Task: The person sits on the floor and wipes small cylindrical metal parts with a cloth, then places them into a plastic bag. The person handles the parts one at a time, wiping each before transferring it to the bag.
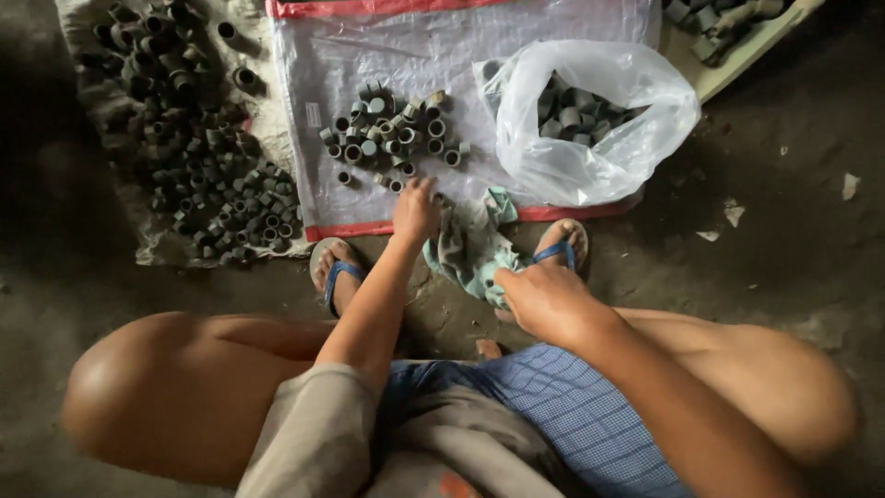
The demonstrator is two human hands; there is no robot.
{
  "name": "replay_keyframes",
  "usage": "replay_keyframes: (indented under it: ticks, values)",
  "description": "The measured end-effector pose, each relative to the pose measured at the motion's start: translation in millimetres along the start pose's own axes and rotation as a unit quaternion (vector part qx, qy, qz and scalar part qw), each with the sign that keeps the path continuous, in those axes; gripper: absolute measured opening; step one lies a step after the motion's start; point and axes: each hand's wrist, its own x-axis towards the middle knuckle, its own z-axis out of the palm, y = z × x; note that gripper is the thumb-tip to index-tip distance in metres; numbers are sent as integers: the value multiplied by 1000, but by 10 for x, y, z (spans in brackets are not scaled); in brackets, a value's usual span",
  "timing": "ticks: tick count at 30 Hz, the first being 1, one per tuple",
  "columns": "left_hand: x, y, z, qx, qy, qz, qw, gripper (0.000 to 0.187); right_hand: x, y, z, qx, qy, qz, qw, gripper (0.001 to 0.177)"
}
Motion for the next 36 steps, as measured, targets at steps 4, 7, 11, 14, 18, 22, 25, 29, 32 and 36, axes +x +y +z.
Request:
replay_keyframes:
  ticks: [4,7,11,14,18,22,25,29,32,36]
  values:
    - [-191,110,-3,114,-23,98,988,38,12,48,-223,-12,21,1,1000,17]
    - [7,-248,594,-6,38,53,998,22,62,71,-443,22,26,1,999,19]
    - [-155,353,224,-313,95,-186,927,27,185,97,-865,234,90,75,965,26]
    - [-430,1066,-392,-712,40,-192,674,24,273,159,-931,344,150,196,906,32]
    - [-682,1771,-918,-710,-29,-30,703,18,423,133,-850,363,329,94,867,25]
    - [-853,1830,-1126,-721,-68,12,689,16,397,147,-798,298,422,-13,856,13]
    - [-935,1876,-1301,-740,-41,47,670,24,396,77,-813,373,368,142,840,21]
    - [-1047,1977,-1348,-770,-58,79,630,29,477,215,-591,548,406,223,697,26]
    - [-1007,1973,-1433,-777,-62,123,615,38,390,55,-710,553,415,230,685,29]
    - [-1032,1932,-1561,-667,-4,168,726,48,245,-7,-727,434,334,110,829,25]
